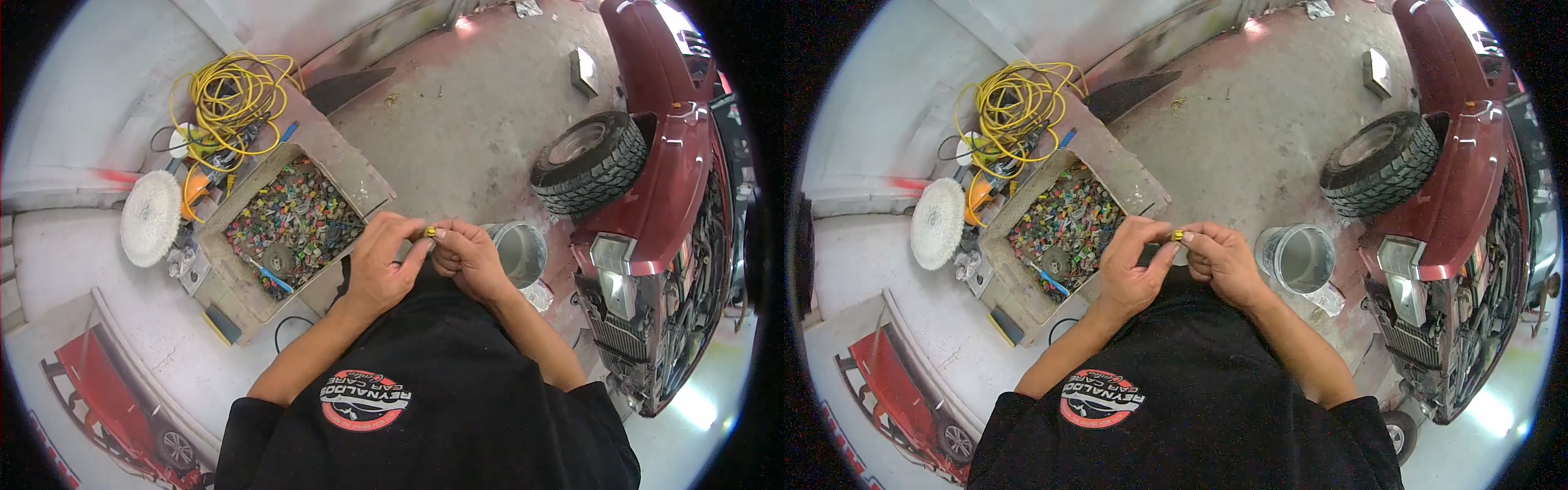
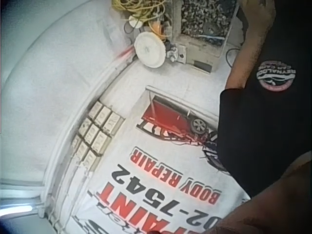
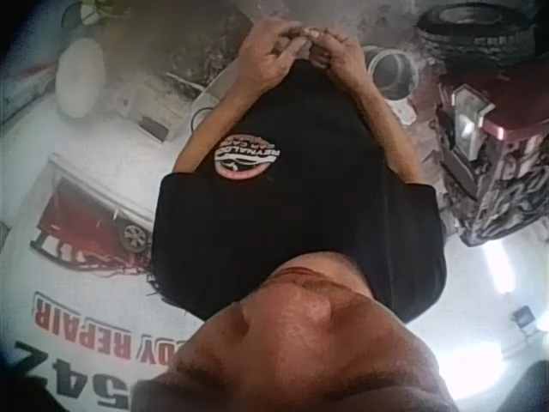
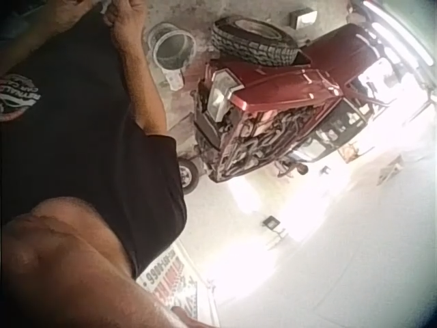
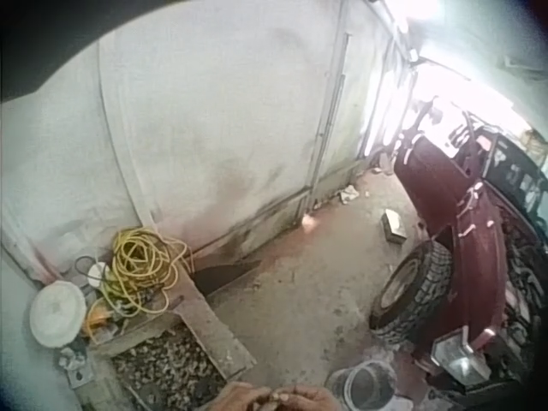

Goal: The recorder inspects a car engine and then uses a utility knife to modify or clean small plastic clips from a parts bin.

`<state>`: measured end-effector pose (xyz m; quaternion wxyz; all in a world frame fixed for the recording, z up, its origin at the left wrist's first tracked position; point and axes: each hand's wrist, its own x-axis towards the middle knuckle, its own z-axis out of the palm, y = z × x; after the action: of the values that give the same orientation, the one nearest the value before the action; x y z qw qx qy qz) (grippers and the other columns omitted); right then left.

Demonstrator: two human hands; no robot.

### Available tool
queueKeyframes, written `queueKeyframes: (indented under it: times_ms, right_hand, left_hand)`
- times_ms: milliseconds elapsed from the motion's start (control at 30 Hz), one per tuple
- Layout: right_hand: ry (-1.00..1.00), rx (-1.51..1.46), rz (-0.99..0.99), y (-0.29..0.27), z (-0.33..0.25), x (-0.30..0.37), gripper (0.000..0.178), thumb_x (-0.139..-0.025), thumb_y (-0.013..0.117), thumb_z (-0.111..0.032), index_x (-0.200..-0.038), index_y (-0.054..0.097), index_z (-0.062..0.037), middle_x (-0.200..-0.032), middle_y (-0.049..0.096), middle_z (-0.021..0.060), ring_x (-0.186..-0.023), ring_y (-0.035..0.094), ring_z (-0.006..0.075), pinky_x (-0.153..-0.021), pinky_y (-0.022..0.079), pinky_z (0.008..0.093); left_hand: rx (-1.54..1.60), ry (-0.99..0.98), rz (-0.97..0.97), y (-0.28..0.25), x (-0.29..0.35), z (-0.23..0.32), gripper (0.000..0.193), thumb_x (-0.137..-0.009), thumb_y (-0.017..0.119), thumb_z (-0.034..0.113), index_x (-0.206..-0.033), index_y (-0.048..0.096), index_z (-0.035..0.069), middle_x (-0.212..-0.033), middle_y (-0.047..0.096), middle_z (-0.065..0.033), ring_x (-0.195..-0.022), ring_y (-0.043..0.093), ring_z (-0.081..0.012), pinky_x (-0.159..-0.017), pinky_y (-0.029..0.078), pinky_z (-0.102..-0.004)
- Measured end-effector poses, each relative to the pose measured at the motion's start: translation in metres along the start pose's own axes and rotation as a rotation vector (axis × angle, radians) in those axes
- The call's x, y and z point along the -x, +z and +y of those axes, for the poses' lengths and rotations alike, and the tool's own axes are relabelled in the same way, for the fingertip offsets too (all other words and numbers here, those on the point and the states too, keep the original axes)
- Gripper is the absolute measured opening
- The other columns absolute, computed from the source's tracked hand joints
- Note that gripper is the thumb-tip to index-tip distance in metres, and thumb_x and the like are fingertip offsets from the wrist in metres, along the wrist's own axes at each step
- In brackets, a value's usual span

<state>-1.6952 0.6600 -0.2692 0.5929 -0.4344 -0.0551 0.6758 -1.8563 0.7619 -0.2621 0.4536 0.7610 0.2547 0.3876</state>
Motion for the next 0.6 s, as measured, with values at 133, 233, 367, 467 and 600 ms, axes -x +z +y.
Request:
queueKeyframes:
  times_ms: [133,233,367,467,600]
  right_hand:
    - [-0.095,0.218,0.140,-0.005,-0.001,0.011,0.021,-0.106,0.064,-0.013,-0.119,0.071,0.0017,-0.069,0.049,-0.0061,-0.056,0.039,0.0041,-0.052,0.033,0.0242]
    - [-0.161,0.295,0.116,-0.024,-0.001,0.017,0.021,-0.106,0.065,-0.013,-0.118,0.072,0.0020,-0.071,0.052,-0.0058,-0.056,0.040,0.0038,-0.053,0.033,0.0234]
    - [-0.200,0.404,0.096,-0.031,-0.003,0.020,0.020,-0.106,0.068,-0.013,-0.117,0.073,0.0024,-0.073,0.055,-0.0065,-0.058,0.042,0.0026,-0.052,0.032,0.0223]
    - [-0.206,0.559,0.129,-0.028,-0.005,0.025,0.021,-0.106,0.069,-0.014,-0.117,0.074,0.0023,-0.074,0.056,-0.0075,-0.058,0.041,0.0020,-0.052,0.031,0.0223]
    - [-0.143,0.467,0.075,-0.034,-0.010,0.029,0.022,-0.106,0.069,-0.016,-0.118,0.073,0.0020,-0.075,0.057,-0.0068,-0.058,0.041,0.0027,-0.053,0.031,0.0224]
  left_hand:
    - [-0.081,0.110,-0.086,0.008,0.002,-0.004,0.027,-0.087,0.075,0.007,-0.114,0.071,0.004,-0.092,0.065,-0.0130,-0.090,0.062,-0.0337,-0.081,0.051,-0.0459]
    - [-0.157,0.153,-0.066,0.019,0.005,0.000,0.027,-0.085,0.076,0.006,-0.112,0.071,0.003,-0.089,0.063,-0.0127,-0.088,0.062,-0.0339,-0.078,0.051,-0.0455]
    - [-0.263,0.173,-0.020,0.025,0.013,0.006,0.026,-0.082,0.077,0.002,-0.107,0.070,0.002,-0.087,0.062,-0.0125,-0.085,0.062,-0.0338,-0.076,0.051,-0.0447]
    - [-0.264,0.152,0.006,0.030,0.019,0.010,0.025,-0.082,0.078,0.002,-0.105,0.068,0.002,-0.088,0.062,-0.0126,-0.086,0.062,-0.0339,-0.075,0.051,-0.0443]
    - [-0.288,0.130,0.045,0.038,0.029,0.018,0.024,-0.082,0.078,0.002,-0.104,0.067,0.002,-0.088,0.062,-0.0127,-0.086,0.062,-0.0340,-0.075,0.051,-0.0441]
